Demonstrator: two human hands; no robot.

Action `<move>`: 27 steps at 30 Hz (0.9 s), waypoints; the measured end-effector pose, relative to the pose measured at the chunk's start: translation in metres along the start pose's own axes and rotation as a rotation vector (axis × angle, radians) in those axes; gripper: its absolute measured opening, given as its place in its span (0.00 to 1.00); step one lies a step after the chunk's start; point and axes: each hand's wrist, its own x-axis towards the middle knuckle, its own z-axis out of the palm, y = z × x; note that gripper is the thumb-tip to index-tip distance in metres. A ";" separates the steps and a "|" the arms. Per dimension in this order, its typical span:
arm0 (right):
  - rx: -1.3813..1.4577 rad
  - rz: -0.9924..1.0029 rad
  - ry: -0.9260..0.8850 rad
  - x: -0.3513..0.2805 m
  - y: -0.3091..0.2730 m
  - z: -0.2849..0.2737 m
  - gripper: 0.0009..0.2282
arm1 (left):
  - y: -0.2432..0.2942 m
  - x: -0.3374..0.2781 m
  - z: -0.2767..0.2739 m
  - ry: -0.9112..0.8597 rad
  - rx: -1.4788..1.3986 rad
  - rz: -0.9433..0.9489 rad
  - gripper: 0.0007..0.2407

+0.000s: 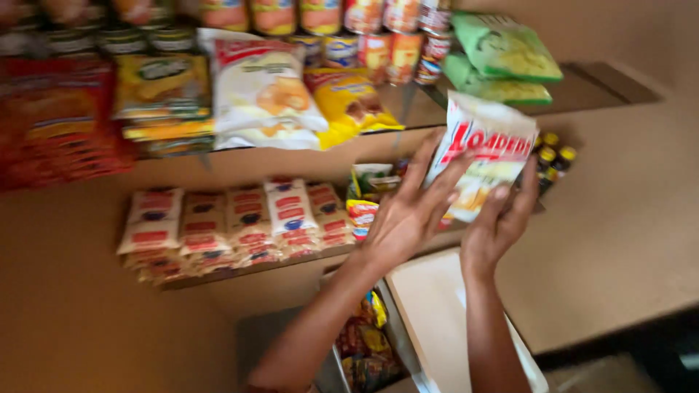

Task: Organizing and stocking snack bags on shelves alongside canned goods and sauces.

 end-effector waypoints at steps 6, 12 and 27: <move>0.217 -0.087 -0.049 0.054 -0.021 0.065 0.21 | 0.005 0.036 -0.064 0.105 0.259 0.280 0.37; 0.308 -0.102 -0.073 0.082 -0.022 0.127 0.19 | -0.012 0.061 -0.098 0.077 0.908 0.201 0.33; -0.181 0.268 -0.396 0.117 -0.024 0.176 0.18 | -0.045 0.069 -0.133 -0.002 1.182 0.062 0.28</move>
